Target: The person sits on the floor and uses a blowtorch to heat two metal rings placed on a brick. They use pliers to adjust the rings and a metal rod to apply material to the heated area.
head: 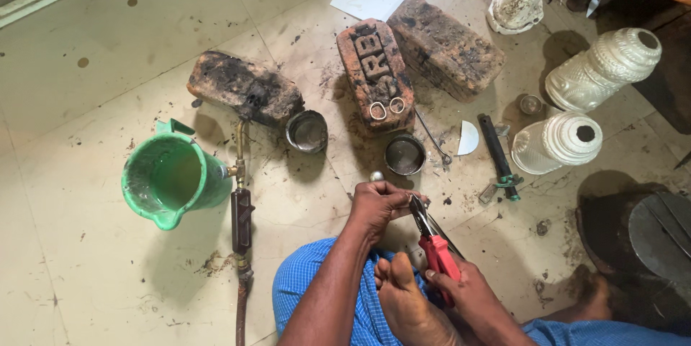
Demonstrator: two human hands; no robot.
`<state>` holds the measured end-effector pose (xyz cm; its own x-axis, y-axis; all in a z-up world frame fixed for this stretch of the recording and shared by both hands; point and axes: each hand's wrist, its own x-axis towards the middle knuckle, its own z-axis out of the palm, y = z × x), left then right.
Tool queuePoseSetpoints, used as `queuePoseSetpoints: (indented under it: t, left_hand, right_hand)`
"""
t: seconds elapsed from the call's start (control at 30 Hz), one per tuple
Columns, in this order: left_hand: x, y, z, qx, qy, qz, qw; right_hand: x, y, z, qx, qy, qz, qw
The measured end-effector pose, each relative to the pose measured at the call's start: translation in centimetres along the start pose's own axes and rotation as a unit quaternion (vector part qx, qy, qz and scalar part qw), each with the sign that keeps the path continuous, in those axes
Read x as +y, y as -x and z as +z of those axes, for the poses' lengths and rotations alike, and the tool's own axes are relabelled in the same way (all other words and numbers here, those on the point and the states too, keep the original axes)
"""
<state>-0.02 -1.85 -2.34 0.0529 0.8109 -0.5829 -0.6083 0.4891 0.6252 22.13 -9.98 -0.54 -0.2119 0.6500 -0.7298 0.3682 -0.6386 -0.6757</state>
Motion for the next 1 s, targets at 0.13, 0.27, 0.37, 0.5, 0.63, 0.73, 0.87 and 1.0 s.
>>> queuePoseSetpoints:
  t: [0.13,0.27,0.37,0.5,0.63,0.73,0.87,1.0]
  left_hand:
    - [-0.12,-0.07,0.2,0.002,-0.012,-0.005,1.0]
    - [0.1,0.03,0.27,0.003,-0.016,-0.001,1.0]
    - [-0.04,0.08,0.28,0.001,-0.008,0.003,1.0]
    - [-0.17,-0.05,0.25,-0.003,-0.004,-0.003,1.0]
    - [-0.2,-0.08,0.07,-0.002,0.004,-0.009,1.0]
    - [-0.13,-0.14,0.35,0.001,-0.01,-0.007,1.0]
    - [0.03,0.27,0.4,0.0,-0.008,-0.001,1.0]
    - [0.27,0.19,0.46,-0.001,0.007,-0.005,1.0]
  right_hand:
    - [-0.18,0.22,-0.09,0.016,0.011,-0.017,1.0]
    - [-0.45,0.35,0.22,0.058,0.076,-0.016,0.995]
    - [-0.45,0.4,0.18,0.062,0.072,-0.03,0.995]
    - [-0.53,0.36,0.17,0.031,0.04,-0.035,0.998]
    - [-0.54,0.46,0.22,0.002,-0.02,0.006,1.0]
    - [-0.48,0.43,-0.15,0.037,0.098,-0.003,0.994]
    - [-0.04,0.35,-0.2,0.063,0.106,-0.069,0.99]
    - [0.33,0.14,-0.44,0.045,0.106,-0.085,0.99]
